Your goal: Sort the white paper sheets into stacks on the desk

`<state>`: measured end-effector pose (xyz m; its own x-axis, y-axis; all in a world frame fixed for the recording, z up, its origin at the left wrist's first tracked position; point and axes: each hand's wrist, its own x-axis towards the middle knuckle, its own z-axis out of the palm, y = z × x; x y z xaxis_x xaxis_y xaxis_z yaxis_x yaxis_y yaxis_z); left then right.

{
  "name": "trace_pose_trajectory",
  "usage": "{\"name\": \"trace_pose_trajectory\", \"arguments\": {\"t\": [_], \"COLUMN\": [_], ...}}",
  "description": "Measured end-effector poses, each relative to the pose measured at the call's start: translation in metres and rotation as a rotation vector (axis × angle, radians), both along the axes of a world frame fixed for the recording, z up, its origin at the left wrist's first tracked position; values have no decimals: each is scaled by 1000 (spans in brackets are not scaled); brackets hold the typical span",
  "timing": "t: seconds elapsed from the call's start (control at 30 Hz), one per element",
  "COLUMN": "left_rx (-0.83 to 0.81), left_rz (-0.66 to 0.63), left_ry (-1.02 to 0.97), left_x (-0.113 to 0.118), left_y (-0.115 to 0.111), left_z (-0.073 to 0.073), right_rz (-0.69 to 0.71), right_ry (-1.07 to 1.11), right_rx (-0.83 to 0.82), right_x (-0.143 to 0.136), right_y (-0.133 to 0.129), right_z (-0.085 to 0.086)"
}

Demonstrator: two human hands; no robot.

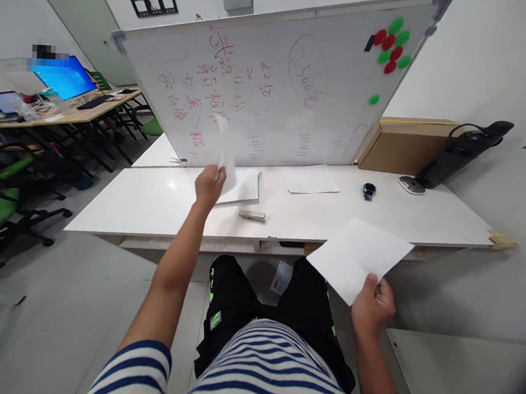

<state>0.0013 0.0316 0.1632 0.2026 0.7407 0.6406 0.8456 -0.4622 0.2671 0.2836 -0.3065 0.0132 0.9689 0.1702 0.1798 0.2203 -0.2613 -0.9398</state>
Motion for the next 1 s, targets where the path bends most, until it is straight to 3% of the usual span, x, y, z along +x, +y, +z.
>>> {"name": "trace_pose_trajectory", "arguments": {"t": [0.1,0.2,0.27,0.37,0.47,0.53,0.6,0.7,0.8,1.0], "left_rx": [62,-7,-53,-61,18,92,140,163,158,-81], "left_rz": [-157,-253,-292,-320,-368,-448,-563,-723,-817,-874], "left_ry": [-241,-476,-546,-528,-360,-162,53,289,371,297], "left_x": [23,44,53,59,63,67,75,91,108,126], "left_y": [-33,-63,-78,-93,-102,-108,-117,-134,-152,-168], "left_z": [4,1,-3,-9,-12,-15,-21,-37,-60,-97], "right_rz": [59,368,586,827,1016,1057,1020,958,944,687], "right_ry": [-426,-752,-864,-891,-751,-571,-296,258,643,868], "right_rx": [-64,-198,-350,-557,-631,-538,-308,177,476,589], "right_x": [10,14,9,-1,-6,-8,-11,-23,-38,-43], "right_y": [22,50,67,84,90,89,85,76,69,63], "right_z": [30,47,46,29,14,16,26,48,60,46]}}
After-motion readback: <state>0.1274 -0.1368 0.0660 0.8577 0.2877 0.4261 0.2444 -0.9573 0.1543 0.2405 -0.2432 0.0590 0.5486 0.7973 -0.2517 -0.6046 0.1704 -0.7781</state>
